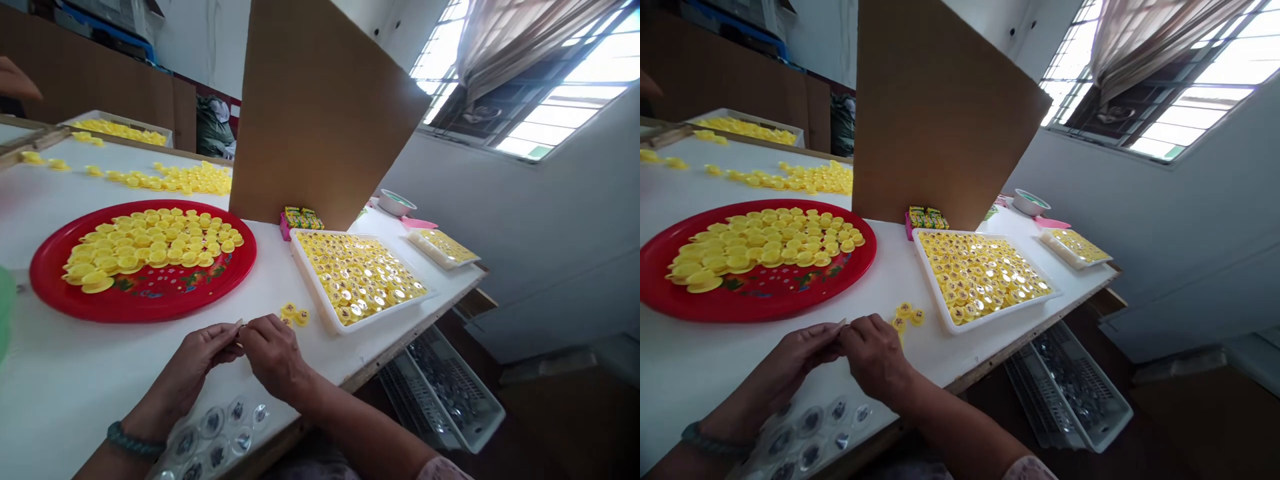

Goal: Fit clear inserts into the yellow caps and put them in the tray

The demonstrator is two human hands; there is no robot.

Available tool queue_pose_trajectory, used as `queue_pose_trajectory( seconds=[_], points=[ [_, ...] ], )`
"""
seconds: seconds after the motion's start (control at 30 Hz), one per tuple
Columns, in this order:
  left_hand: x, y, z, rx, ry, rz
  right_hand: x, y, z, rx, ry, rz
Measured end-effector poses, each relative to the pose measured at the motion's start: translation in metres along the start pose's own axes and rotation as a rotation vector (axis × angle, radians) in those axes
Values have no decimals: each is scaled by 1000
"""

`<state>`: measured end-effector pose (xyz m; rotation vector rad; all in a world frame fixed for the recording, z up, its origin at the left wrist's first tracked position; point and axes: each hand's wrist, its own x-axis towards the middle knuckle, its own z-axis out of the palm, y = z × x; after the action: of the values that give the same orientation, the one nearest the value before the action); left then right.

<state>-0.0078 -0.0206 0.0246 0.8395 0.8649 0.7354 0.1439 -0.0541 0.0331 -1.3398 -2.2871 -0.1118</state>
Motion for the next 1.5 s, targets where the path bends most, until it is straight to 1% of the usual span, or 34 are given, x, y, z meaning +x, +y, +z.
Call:
queue_pose_trajectory(
  seconds=[0.13,0.17,0.23,0.33,0.4,0.43,0.53,0.63,0.7,0.73,0.8,0.87,0.9,0.93,0.97,1.03,1.1,1.17,1.3,1.4,1.5],
  points=[
    [5,-3,-4,-78,53,7,6,4,-5,59,-35,-63],
    [6,-3,-4,-69,66,5,9,7,-8,92,-35,-68],
    [7,0,-6,28,76,15,13,13,-14,178,-63,-76],
    [4,6,-6,240,19,51,17,20,-21,306,-195,-87],
    [2,9,-5,295,-45,67,17,22,-23,362,-265,-81],
    [1,10,-5,290,-70,70,16,22,-24,382,-277,-71],
    [0,12,-5,248,-106,73,15,20,-22,426,-243,-41],
    [1,12,-6,218,-98,88,16,20,-20,444,-212,-39],
    [2,12,-8,209,-76,114,20,23,-19,443,-208,-42],
    [4,12,-10,207,-48,136,22,27,-20,432,-202,-28],
    [7,11,-15,247,62,206,27,36,-20,390,-191,30],
    [10,9,-20,411,205,287,32,45,-19,327,-199,78],
    [11,8,-22,528,251,320,34,49,-18,297,-217,80],
    [12,6,-24,648,266,346,36,52,-17,273,-241,66],
    [13,5,-25,756,255,368,37,53,-15,256,-266,43],
    [15,0,-26,907,196,413,38,54,-9,244,-312,-5],
    [17,-6,-26,994,157,455,38,52,-2,241,-345,-32],
    [20,-11,-27,1039,155,464,38,50,5,232,-380,-39],
    [27,-18,-30,1001,175,419,37,47,14,179,-435,-9],
    [30,-18,-32,924,167,395,38,45,16,124,-442,24],
    [33,-18,-33,889,162,391,38,45,17,108,-440,25]
  ],
)
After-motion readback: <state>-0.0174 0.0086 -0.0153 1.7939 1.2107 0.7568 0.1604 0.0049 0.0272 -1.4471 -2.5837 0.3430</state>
